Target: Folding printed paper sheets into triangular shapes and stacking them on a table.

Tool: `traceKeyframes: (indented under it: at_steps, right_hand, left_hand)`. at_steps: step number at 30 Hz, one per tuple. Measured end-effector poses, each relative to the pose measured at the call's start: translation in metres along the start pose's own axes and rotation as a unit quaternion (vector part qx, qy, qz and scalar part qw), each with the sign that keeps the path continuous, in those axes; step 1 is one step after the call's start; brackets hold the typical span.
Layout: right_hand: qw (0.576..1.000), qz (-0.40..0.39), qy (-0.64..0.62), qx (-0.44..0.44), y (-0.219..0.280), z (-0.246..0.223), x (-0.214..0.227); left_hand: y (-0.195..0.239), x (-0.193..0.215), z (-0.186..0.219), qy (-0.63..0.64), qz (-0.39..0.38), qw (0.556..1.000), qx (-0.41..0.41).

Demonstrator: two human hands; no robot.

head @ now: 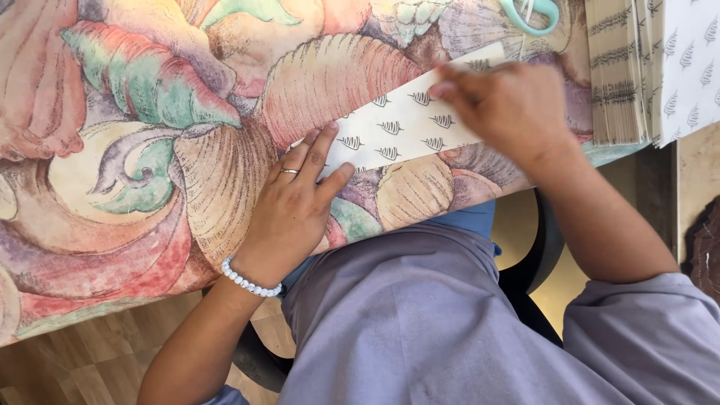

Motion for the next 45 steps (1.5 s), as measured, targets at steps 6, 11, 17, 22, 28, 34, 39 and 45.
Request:
traceKeyframes:
  at_steps: [6, 11, 17, 22, 28, 34, 39, 45]
  right_hand:
    - [0.993, 0.026, 0.081, -0.084, 0.03, 0.065, 0.0]
    - [0.991, 0.122, -0.005, 0.046, 0.031, -0.023, 0.027]
    - [0.968, 0.074, -0.176, 0.16, 0.057, -0.075, 0.016]
    - [0.967, 0.076, -0.165, 0.177, 0.063, -0.057, 0.036]
    - [0.972, 0.07, -0.186, 0.124, 0.076, -0.028, 0.032]
    - [0.984, 0.043, -0.139, 0.104, 0.073, -0.036, 0.034]
    - [0.951, 0.093, -0.249, 0.16, 0.044, -0.093, 0.043]
    - [0.944, 0.112, -0.26, 0.169, 0.045, -0.088, 0.017]
  left_hand:
    - [-0.006, -0.003, 0.005, -0.076, -0.07, 0.994, -0.034]
    - [-0.01, 0.004, 0.012, -0.099, -0.048, 0.993, -0.031]
    - [-0.008, 0.005, 0.012, -0.076, -0.03, 0.996, -0.043]
    - [-0.006, 0.008, 0.012, -0.048, -0.021, 0.998, -0.043]
    - [-0.002, 0.023, 0.034, -0.144, 0.019, 0.989, -0.015]
    - [0.003, 0.021, 0.042, -0.151, 0.006, 0.988, 0.016]
    - [0.007, 0.002, 0.054, -0.197, 0.055, 0.977, 0.055]
    - [0.009, 0.002, 0.051, -0.194, 0.061, 0.977, 0.068]
Point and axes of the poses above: each hand's wrist, its own y-axis away from the middle knuckle, its own x-axis out of the back of the hand, z = x × y, the point moved 9 cm from there along -y, towards the middle knuckle, and after that the axes turned 15 degrees about -y, right-handed, at the moved point
